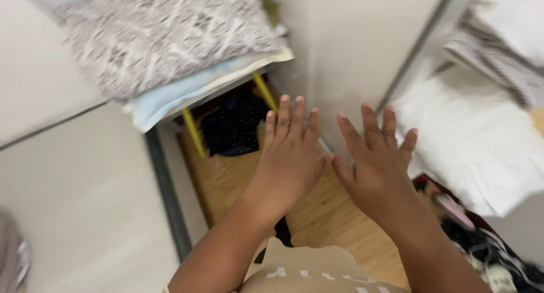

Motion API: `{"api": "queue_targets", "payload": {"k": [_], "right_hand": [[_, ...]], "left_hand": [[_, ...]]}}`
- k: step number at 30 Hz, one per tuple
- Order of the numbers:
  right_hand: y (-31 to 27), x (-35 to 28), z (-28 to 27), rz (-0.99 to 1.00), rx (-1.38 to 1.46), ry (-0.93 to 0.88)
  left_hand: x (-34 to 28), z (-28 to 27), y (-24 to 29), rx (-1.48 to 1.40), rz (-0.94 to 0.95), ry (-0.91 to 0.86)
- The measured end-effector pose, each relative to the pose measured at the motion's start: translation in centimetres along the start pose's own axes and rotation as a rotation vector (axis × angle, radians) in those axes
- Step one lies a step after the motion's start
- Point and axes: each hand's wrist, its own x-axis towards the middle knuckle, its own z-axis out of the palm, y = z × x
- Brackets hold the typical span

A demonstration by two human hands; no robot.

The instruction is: The person folds a white cloth and a black-and-white checkered cloth on a bed. They then place the folded items into a storage area on a shelf.

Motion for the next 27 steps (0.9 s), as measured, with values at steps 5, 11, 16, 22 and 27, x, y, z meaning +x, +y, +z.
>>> {"api": "queue_targets", "payload": {"k": [5,11,16,22,27], "right_hand": [[-1.2,1.8,2.3,-0.181,0.069,-0.074],[-2.4,5.2,5.1,-0.288,0.028,-0.119],[-5.6,7.4,7.6,-0.505,0.114,0.020],[-13.2,10.3,9.3,-0.695,0.182,0.029],[-16.9,11.8,12.9,-0.779,0.149,-0.049]], "left_hand": [[-2.2,-0.4,-1.2,0.064,-0.171,0.005],[-2.9,-2.0,-2.8,0.147,-0.318,-0.032],[-5.0,-3.4,-5.9,0.215,-0.444,-0.004],[-9.4,-6.0,-9.6,0.271,-0.634,0.071],[-12.1,-6.3,-12.5,0.291,-0.763,0.078]]}}
